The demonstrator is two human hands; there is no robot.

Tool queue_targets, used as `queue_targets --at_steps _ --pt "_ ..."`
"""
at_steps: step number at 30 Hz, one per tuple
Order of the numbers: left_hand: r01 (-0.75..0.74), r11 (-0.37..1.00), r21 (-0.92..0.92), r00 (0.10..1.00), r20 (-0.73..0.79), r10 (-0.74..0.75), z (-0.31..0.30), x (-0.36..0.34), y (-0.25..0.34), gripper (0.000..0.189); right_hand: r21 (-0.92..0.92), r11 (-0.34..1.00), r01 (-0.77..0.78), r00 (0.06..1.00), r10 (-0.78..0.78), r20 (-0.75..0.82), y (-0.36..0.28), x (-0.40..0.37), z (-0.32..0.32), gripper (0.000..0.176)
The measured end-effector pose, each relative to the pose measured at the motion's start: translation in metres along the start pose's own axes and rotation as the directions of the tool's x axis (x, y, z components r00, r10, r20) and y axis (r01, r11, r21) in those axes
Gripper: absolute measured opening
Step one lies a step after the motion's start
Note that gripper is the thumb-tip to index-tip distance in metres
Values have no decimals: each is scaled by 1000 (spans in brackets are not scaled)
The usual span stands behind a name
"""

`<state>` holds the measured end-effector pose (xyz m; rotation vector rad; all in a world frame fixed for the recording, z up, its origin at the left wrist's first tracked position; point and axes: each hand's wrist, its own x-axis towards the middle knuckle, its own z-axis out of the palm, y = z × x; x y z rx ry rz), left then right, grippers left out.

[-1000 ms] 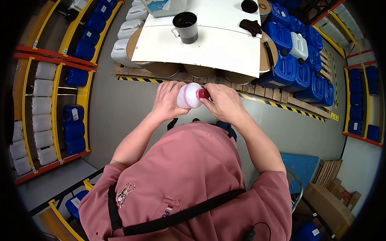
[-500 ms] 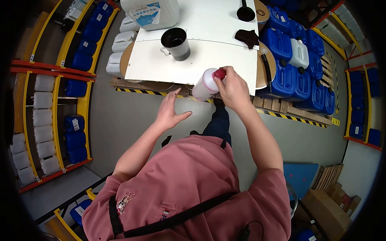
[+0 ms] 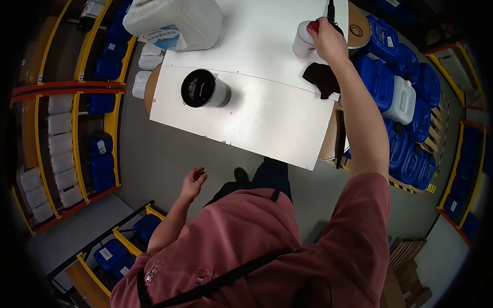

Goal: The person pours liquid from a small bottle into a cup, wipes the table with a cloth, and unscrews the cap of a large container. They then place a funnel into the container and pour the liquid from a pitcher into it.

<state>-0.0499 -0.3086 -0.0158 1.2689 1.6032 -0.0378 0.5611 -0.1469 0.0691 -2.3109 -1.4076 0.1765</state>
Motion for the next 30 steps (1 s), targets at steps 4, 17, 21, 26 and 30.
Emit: queue_targets --at_steps 4,17,21,26,30 --pt "-7 1000 -10 1000 -13 7 17 5 1 50 -41 999 18 998 -15 59 13 40 27 40" --pt "-14 999 -39 1000 19 15 29 7 4 46 5 999 33 999 -33 -16 56 33 75 73" --pt "17 998 -66 1000 16 -16 28 2 1 44 2 977 -211 977 211 18 93 -26 107 87" --pt "96 989 -111 995 15 -95 27 -9 -11 42 -376 880 -291 910 376 177 99 -113 162 83" --pt "128 987 -101 992 2 -128 28 -17 -19 41 -263 964 -49 991 79 104 83 -147 188 65"
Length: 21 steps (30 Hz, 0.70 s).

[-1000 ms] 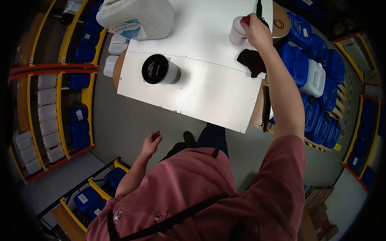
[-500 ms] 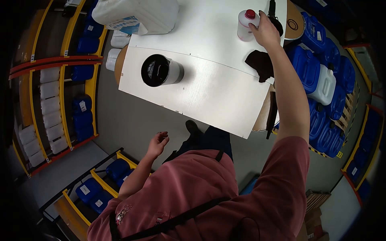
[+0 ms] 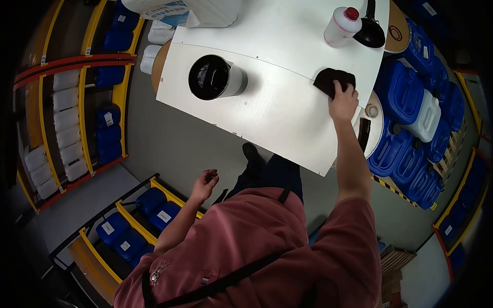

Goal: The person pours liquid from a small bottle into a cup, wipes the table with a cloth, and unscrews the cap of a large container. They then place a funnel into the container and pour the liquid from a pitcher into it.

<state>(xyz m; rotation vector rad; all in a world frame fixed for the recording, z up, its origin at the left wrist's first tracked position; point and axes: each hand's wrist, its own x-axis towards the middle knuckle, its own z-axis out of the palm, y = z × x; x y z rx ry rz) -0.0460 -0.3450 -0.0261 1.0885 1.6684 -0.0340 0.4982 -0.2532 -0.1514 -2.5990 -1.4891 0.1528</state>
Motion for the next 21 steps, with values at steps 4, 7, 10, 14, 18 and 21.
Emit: queue_targets --at_steps 4,7,10,14,18,21 --pt "45 999 18 999 -8 -45 -1 -7 -12 40 167 941 295 945 -313 95 -64 -7 -5 62" --pt "67 998 2 997 -32 -67 -6 -15 -15 40 216 924 316 943 -330 32 -122 23 -3 62" --pt "96 995 -36 994 -50 -97 -10 -22 -25 40 157 915 373 925 -379 11 -165 67 12 56" --pt "110 992 -69 992 -55 -113 -14 -33 -37 38 123 911 393 910 -405 94 -186 68 19 41" --pt "117 988 -96 991 -56 -123 -13 -32 -50 36 132 840 526 818 -542 193 -160 7 20 43" --pt "121 983 -139 990 -54 -129 -13 -27 -56 36 221 788 575 773 -612 169 -151 -59 4 50"
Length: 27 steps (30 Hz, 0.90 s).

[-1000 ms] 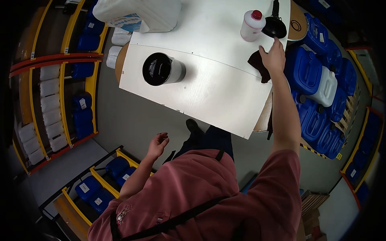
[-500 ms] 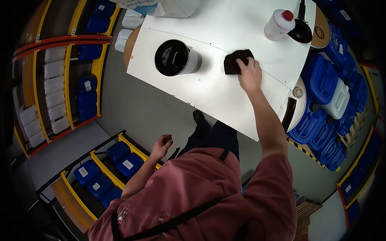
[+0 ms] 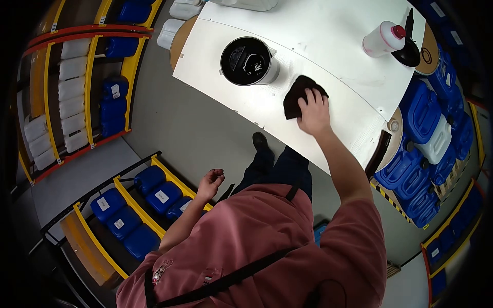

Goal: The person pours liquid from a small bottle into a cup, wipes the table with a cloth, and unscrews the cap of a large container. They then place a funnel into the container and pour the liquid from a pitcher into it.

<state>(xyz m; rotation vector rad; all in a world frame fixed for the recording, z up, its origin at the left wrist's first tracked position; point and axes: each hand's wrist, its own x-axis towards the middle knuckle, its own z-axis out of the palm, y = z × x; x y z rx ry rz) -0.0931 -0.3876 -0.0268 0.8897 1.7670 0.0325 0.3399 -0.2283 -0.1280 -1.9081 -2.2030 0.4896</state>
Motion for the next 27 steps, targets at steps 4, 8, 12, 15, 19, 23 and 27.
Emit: queue_targets --at_steps 4,8,12,15,19,23,27 --pt "-34 998 -58 999 12 34 -1 7 -6 35 140 978 155 985 -163 50 -42 -28 15 60" --pt "16 1000 -6 999 32 -16 -6 8 -4 35 151 960 236 958 -256 129 -86 -1 25 69" --pt "-4 999 -43 1000 23 4 -11 5 -9 34 5 983 185 907 -173 385 -113 42 14 62" --pt "7 1000 2 1000 29 -7 -15 -3 -3 34 -23 962 272 909 -249 335 -100 36 23 49" --pt "-13 1000 17 1000 21 12 -18 -6 9 36 142 936 323 926 -344 155 -30 -8 21 40" --pt "-80 997 -3 997 7 80 -15 14 -5 36 339 931 -137 978 73 196 32 -57 -32 49" --pt "-39 999 25 998 50 37 -10 22 9 36 854 435 -285 770 635 -66 130 -69 -44 54"
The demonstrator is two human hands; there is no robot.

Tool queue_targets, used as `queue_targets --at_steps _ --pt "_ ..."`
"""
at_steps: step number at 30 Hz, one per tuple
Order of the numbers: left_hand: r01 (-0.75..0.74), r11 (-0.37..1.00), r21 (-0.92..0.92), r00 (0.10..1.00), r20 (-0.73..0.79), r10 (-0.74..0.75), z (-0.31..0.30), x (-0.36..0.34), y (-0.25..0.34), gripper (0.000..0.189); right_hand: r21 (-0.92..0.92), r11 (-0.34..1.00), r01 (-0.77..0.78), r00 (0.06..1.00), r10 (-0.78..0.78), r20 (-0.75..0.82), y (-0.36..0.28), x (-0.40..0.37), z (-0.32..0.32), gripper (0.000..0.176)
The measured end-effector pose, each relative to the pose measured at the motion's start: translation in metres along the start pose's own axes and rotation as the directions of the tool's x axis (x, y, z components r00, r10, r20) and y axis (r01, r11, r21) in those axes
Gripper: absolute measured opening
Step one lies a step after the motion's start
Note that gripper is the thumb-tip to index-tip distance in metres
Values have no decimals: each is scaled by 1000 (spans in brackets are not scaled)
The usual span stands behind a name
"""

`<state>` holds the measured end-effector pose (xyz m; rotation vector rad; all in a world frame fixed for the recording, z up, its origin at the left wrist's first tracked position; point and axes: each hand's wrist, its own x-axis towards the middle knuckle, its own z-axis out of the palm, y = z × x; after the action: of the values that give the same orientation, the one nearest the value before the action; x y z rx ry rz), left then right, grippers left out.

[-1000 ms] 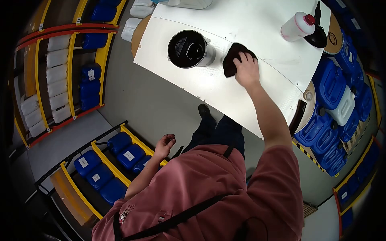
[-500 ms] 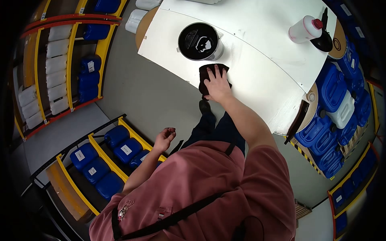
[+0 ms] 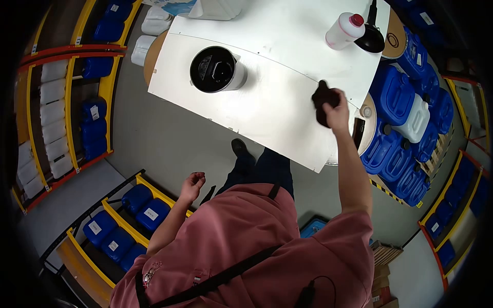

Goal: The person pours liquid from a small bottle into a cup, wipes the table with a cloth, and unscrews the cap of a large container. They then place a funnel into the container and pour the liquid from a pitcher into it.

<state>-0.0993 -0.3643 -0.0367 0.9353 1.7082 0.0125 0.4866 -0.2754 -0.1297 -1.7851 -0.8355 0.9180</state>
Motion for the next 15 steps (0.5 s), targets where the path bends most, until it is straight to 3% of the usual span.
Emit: queue_targets --at_steps 2,3,6,7,9,10,12,14,15 --pt "0 999 36 1000 27 -1 1 5 4 35 287 956 -55 964 125 -233 0 41 -26 49" --pt "-4 999 46 1000 29 3 0 6 6 35 314 949 -16 951 111 -287 4 62 -37 45" --pt "-4 997 77 1000 25 2 -2 8 13 34 15 980 -197 859 180 -479 11 107 -47 45" --pt "-20 996 82 1000 1 20 -3 7 15 35 20 979 -203 858 188 -478 18 113 -44 45" --pt "-29 995 94 999 -24 31 -5 2 21 35 -337 860 -384 791 117 -600 21 114 -31 52" --pt "-7 996 86 1000 -16 9 -5 -1 23 34 -443 801 -402 766 30 -642 18 108 -14 55" --pt "13 997 71 1000 -12 -12 -2 -2 28 34 -594 746 -300 839 -90 -537 20 100 19 55" --pt "46 994 97 999 -7 -45 4 -7 30 33 -593 799 -99 926 -144 -348 11 81 68 56" --pt "49 994 94 999 -9 -48 7 -7 31 33 -652 757 32 942 -241 -234 4 68 97 60"
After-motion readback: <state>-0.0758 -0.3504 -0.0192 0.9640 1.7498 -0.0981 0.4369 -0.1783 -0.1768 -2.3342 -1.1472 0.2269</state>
